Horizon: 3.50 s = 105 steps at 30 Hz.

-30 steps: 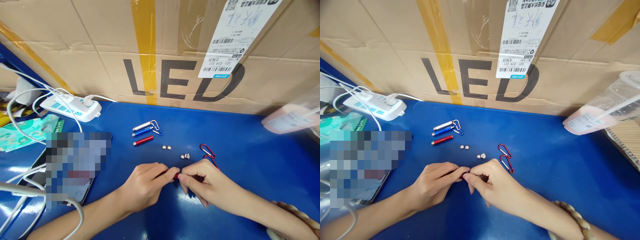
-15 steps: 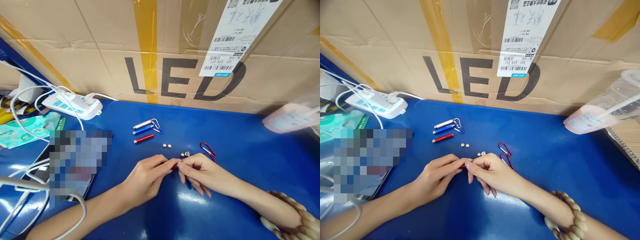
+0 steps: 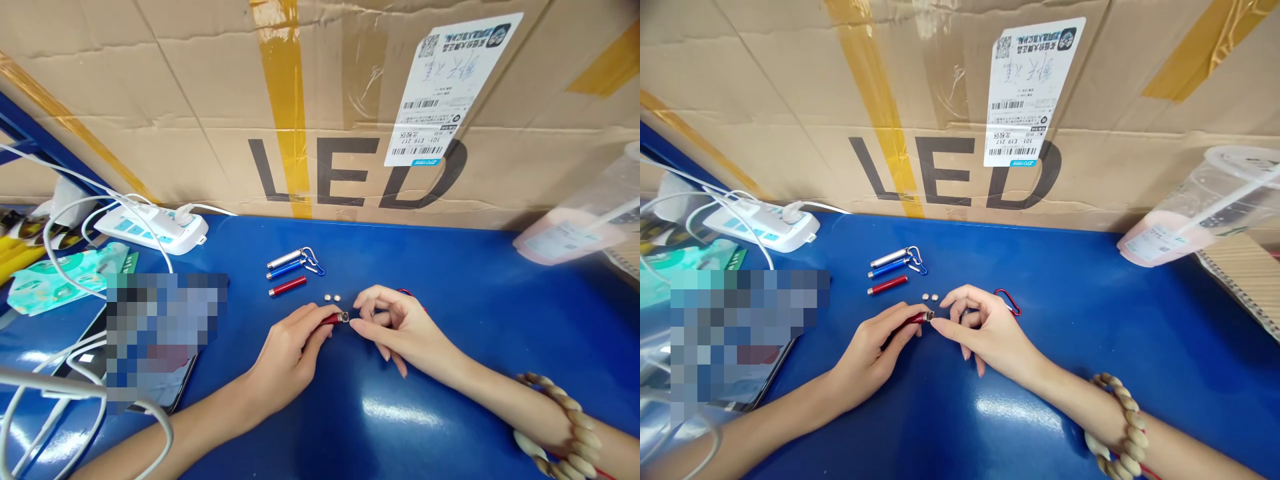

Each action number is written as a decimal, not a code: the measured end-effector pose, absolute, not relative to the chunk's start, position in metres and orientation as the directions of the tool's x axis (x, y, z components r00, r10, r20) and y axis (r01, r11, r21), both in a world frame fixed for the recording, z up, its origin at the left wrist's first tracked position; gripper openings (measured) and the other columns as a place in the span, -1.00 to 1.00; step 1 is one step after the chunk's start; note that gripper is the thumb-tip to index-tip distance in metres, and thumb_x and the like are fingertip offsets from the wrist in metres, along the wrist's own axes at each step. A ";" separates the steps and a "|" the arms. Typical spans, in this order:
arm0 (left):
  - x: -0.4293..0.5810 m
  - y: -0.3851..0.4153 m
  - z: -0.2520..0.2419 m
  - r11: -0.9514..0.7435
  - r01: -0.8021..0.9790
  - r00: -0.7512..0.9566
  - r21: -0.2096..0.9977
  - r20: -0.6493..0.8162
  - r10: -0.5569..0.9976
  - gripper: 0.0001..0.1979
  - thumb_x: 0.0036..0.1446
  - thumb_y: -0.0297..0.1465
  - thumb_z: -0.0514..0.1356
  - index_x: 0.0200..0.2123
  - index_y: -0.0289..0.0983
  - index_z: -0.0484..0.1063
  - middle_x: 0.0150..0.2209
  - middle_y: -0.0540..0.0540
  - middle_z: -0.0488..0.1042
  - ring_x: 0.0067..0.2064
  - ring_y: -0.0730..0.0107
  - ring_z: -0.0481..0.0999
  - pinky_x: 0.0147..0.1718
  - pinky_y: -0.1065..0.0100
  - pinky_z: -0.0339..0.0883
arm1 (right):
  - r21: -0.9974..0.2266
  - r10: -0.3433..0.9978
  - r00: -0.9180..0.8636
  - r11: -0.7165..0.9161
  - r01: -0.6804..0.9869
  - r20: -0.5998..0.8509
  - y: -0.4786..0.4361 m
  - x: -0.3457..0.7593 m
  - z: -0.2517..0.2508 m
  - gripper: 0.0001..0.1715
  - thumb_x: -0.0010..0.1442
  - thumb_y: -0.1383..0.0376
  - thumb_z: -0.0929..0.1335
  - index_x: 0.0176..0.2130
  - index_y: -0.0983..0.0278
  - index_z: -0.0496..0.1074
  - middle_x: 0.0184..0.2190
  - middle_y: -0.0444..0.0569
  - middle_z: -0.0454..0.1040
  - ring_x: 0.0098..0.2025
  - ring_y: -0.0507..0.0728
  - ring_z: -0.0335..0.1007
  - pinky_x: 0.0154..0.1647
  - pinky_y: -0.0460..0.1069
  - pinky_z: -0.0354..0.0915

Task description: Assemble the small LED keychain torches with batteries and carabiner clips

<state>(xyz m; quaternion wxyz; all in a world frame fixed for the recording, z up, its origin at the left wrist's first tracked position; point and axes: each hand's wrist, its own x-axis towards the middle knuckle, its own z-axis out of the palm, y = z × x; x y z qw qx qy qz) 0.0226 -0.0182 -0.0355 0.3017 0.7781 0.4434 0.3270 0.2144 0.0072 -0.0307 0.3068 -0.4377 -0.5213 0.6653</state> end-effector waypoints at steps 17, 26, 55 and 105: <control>0.023 -0.018 -0.036 -0.471 0.514 0.453 0.717 0.239 0.859 -0.77 0.25 -0.53 -0.01 -0.09 -0.33 0.37 -0.37 -0.09 0.43 -0.39 0.38 0.37 -0.39 0.39 0.26 | -0.951 0.852 -0.422 -0.285 0.121 -0.309 0.007 0.212 -0.031 -0.68 -0.05 0.15 0.45 -0.32 0.32 0.45 -0.78 -0.29 0.28 -0.80 -0.09 0.17 -0.87 -0.23 0.21; 0.025 -0.019 -0.035 -0.492 0.544 0.470 0.679 0.239 0.850 -0.77 0.25 -0.53 -0.03 -0.12 -0.32 0.37 -0.37 -0.09 0.43 -0.38 0.38 0.36 -0.38 0.37 0.27 | -0.941 0.854 -0.395 -0.305 0.146 -0.338 0.006 0.212 -0.031 -0.66 -0.09 0.17 0.47 -0.33 0.33 0.46 -0.79 -0.27 0.31 -0.81 -0.10 0.16 -0.87 -0.24 0.17; 0.023 -0.021 -0.031 -0.524 0.425 0.620 0.738 0.184 0.763 -0.87 0.25 -0.53 -0.06 -0.30 -0.27 0.23 -0.38 -0.08 0.45 -0.41 0.39 0.43 -0.43 0.40 0.32 | -0.989 0.875 -0.461 -0.118 0.093 -0.148 0.003 0.219 -0.039 -0.84 -0.06 0.27 0.46 -0.54 0.33 0.47 -0.50 -0.10 0.41 -0.69 -0.11 0.29 -0.77 -0.22 0.27; 0.021 -0.027 -0.033 -0.706 0.434 0.678 0.560 0.313 0.665 -0.79 0.30 -0.43 -0.10 -0.15 -0.39 0.26 -0.35 -0.18 0.55 -0.39 0.29 0.57 -0.42 0.38 0.40 | -0.945 0.771 -0.551 -0.213 0.248 -0.318 0.009 0.221 -0.035 -0.74 -0.12 0.26 0.44 -0.55 0.28 0.28 -0.70 -0.21 0.30 -0.69 -0.07 0.24 -0.73 -0.20 0.18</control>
